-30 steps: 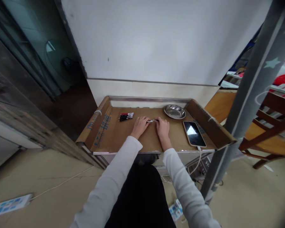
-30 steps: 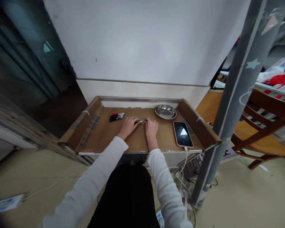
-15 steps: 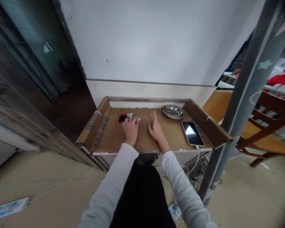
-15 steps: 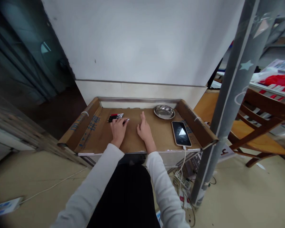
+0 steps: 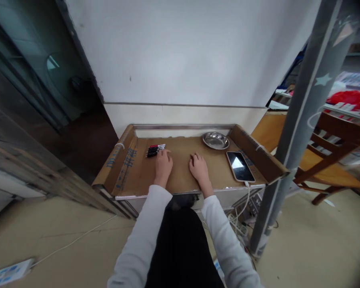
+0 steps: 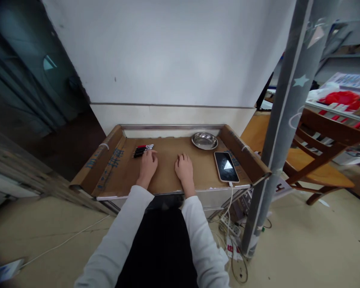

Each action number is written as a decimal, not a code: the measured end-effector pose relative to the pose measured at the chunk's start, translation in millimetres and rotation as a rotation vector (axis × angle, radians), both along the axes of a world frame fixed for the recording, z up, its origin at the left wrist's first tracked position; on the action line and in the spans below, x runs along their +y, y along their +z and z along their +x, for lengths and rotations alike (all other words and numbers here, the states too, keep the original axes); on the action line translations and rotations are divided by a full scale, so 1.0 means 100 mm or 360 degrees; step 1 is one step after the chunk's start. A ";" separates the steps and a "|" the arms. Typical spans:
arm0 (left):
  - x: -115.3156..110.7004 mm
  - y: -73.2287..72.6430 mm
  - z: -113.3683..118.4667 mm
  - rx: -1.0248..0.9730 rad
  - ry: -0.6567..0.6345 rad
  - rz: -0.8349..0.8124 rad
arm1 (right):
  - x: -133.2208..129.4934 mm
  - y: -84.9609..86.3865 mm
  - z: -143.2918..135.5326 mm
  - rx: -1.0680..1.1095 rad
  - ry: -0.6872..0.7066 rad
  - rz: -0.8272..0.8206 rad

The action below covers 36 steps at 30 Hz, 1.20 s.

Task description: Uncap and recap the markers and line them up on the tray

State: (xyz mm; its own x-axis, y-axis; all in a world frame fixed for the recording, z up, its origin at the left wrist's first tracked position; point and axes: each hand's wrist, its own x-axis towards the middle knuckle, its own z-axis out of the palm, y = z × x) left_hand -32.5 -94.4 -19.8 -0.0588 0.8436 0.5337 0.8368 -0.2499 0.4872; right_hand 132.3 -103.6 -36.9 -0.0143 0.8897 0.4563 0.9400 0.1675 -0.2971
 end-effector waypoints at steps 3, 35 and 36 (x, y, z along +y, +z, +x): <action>-0.05 -0.02 0.04 0.0238 -0.0427 -0.0035 | -0.03 -0.01 0.00 -0.0002 0.0018 0.0009; 0.36 0.02 0.23 -0.0177 -0.0645 -0.0070 | 0.60 0.30 -0.01 0.1875 0.0441 -0.0579; 0.46 0.01 0.24 -0.0256 -0.0721 -0.0024 | 0.66 0.31 0.01 0.2104 0.0483 -0.0684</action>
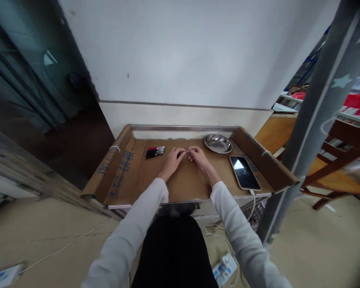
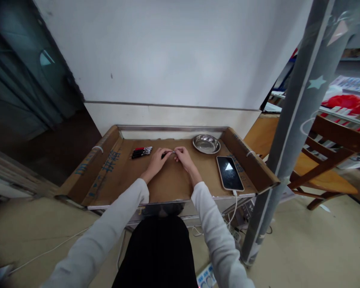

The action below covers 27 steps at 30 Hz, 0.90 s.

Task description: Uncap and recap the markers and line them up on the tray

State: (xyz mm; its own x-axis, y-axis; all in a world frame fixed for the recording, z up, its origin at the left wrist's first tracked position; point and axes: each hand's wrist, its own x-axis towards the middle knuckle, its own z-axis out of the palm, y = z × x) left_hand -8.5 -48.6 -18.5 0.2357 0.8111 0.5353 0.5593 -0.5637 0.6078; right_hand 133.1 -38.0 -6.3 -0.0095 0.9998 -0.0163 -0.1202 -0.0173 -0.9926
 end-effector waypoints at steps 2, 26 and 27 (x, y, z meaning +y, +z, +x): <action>0.17 -0.02 0.01 -0.0172 0.0026 0.0097 | 0.07 0.01 0.04 0.0244 0.0164 -0.0125; 0.33 0.14 -0.09 -0.0894 0.0316 0.0326 | 0.09 0.08 0.10 0.1019 0.0253 -0.0406; 0.34 0.13 -0.10 -0.0925 0.0313 0.0305 | 0.10 0.07 0.09 0.1005 0.0232 -0.0394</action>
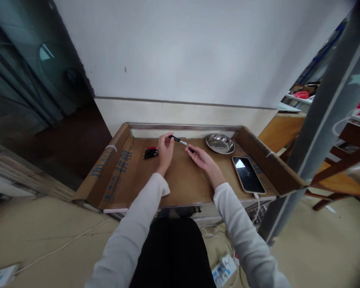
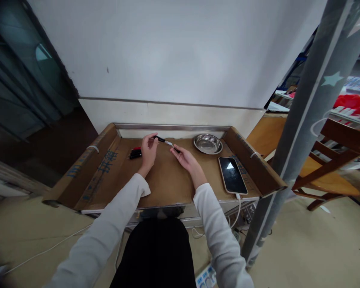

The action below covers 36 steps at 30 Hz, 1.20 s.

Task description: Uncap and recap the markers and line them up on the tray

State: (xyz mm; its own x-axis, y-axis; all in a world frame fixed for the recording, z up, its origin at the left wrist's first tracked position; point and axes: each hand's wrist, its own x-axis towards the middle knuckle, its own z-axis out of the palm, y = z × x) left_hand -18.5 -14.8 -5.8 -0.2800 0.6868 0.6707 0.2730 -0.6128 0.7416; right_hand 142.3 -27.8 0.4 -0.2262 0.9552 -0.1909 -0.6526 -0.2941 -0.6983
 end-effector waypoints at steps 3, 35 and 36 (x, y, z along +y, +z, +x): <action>0.04 -0.04 -0.01 -0.0067 -0.0039 -0.0035 | 0.02 -0.04 -0.02 -0.0070 -0.0044 0.0050; -0.05 -0.16 -0.13 0.1423 -0.0284 -0.0241 | -0.07 -0.16 0.15 -0.2322 -0.0270 0.1581; -0.05 -0.16 -0.14 0.1426 -0.0290 -0.0246 | -0.08 -0.17 0.17 -0.2368 -0.0308 0.1559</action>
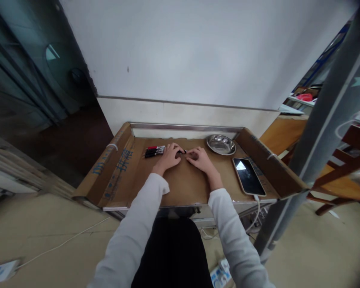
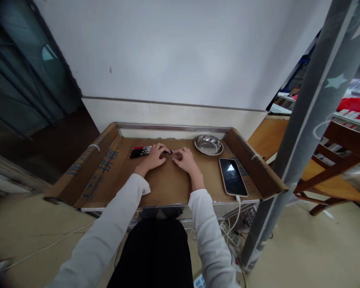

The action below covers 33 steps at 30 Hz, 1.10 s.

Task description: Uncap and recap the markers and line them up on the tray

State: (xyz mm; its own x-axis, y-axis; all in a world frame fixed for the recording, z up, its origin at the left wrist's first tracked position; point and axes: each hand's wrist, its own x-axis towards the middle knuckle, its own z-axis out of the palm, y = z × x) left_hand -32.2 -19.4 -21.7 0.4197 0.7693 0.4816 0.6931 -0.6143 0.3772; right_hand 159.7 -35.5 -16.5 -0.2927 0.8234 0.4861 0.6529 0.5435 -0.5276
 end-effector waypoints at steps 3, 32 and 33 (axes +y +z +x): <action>0.01 0.00 -0.01 -0.0006 -0.0039 -0.0025 | -0.01 -0.01 0.04 -0.0006 -0.0076 -0.0055; -0.34 0.13 -0.21 -0.0079 0.0839 0.0341 | 0.01 -0.06 -0.14 0.0059 -0.0206 0.0046; -0.40 0.12 -0.29 -0.0060 0.0957 0.0342 | 0.00 -0.05 -0.14 0.0064 -0.0212 0.0064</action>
